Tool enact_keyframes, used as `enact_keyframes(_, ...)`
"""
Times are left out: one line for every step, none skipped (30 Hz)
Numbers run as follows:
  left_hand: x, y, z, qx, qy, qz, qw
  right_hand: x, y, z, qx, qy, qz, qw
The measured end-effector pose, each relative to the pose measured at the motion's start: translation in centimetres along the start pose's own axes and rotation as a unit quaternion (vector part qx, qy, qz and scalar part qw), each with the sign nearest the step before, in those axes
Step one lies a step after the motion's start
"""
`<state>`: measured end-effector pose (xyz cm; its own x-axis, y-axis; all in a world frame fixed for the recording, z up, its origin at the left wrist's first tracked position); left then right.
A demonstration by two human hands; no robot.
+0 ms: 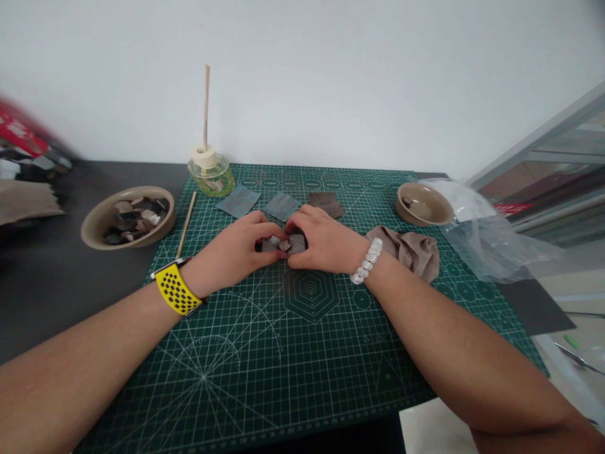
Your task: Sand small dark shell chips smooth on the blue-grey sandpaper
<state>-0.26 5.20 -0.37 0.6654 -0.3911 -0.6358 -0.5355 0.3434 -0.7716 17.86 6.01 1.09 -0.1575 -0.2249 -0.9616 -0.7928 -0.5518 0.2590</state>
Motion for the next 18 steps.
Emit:
enact_keyframes(-0.06,-0.06,-0.02,0.0,-0.005,0.001,1.0,0.02,0.07,0.02,0.002,0.002,-0.001,1.0)
enact_keyframes(-0.13,-0.13,-0.03,0.0,-0.009,0.004,1.0,0.06,0.12,0.04,0.005,0.003,-0.001,1.0)
enact_keyframes(-0.19,-0.2,-0.04,-0.002,-0.013,0.006,1.0,0.11,0.15,0.07,0.006,0.003,-0.001,1.0)
enact_keyframes(-0.24,-0.26,-0.05,-0.006,-0.016,0.008,1.0,0.15,0.17,0.09,0.008,0.001,0.0,1.0)
enact_keyframes(-0.27,-0.3,-0.04,-0.011,-0.018,0.008,1.0,0.19,0.18,0.1,0.01,-0.002,0.0,1.0)
enact_keyframes(-0.29,-0.34,-0.03,-0.015,-0.018,0.008,1.0,0.21,0.2,0.11,0.011,-0.005,-0.001,1.0)
enact_keyframes(-0.3,-0.37,-0.01,-0.019,-0.019,0.008,1.0,0.21,0.22,0.12,0.012,-0.007,-0.003,1.0)
enact_keyframes(-0.31,-0.39,0.01,-0.02,-0.021,0.009,1.0,0.21,0.25,0.11,0.014,-0.007,-0.006,1.0)
enact_keyframes(-0.32,-0.42,0.03,-0.021,-0.022,0.01,0.999,0.2,0.29,0.1,0.016,-0.006,-0.009,1.0)
enact_keyframes(-0.33,-0.43,0.05,-0.02,-0.023,0.01,0.999,0.21,0.32,0.09,0.018,-0.002,-0.012,1.0)
enact_keyframes(-0.33,-0.44,0.07,-0.019,-0.024,0.01,0.999,0.22,0.33,0.08,0.021,0.002,-0.013,1.0)
enact_keyframes(-0.35,-0.44,0.08,-0.018,-0.027,0.009,0.999,0.22,0.33,0.07,0.024,0.005,-0.013,1.0)
enact_keyframes(-0.4,-0.43,0.09,-0.018,-0.033,0.007,0.999,0.21,0.31,0.06,0.027,0.004,-0.01,1.0)
enact_keyframes(-0.46,-0.41,0.09,-0.018,-0.043,0.004,0.999,0.19,0.28,0.07,0.03,0.001,-0.006,1.0)
enact_keyframes(-0.54,-0.38,0.09,-0.019,-0.054,-0.001,0.998,0.15,0.22,0.07,0.033,-0.005,0.002,0.999)
enact_keyframes(-0.62,-0.35,0.08,-0.022,-0.064,-0.007,0.998,0.11,0.15,0.08,0.038,-0.01,0.014,0.999)
enact_keyframes(-0.7,-0.3,0.06,-0.026,-0.075,-0.015,0.997,0.07,0.06,0.1,0.044,-0.014,0.031,0.998)
enact_keyframes(-0.79,-0.26,0.04,-0.031,-0.085,-0.026,0.996,0.02,-0.02,0.11,0.052,-0.018,0.052,0.997)
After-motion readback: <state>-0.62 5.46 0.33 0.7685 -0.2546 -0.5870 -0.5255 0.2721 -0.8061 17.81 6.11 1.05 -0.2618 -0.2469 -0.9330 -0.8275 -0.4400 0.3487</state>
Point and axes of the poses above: each hand's wrist, its own z-axis towards the middle knuckle, its own x-axis out of the palm, y = z × x, the point moved 4 cm from there along z, towards the middle knuckle, and after that the axes turned 11 degrees about -z, right-handed, at the moved point
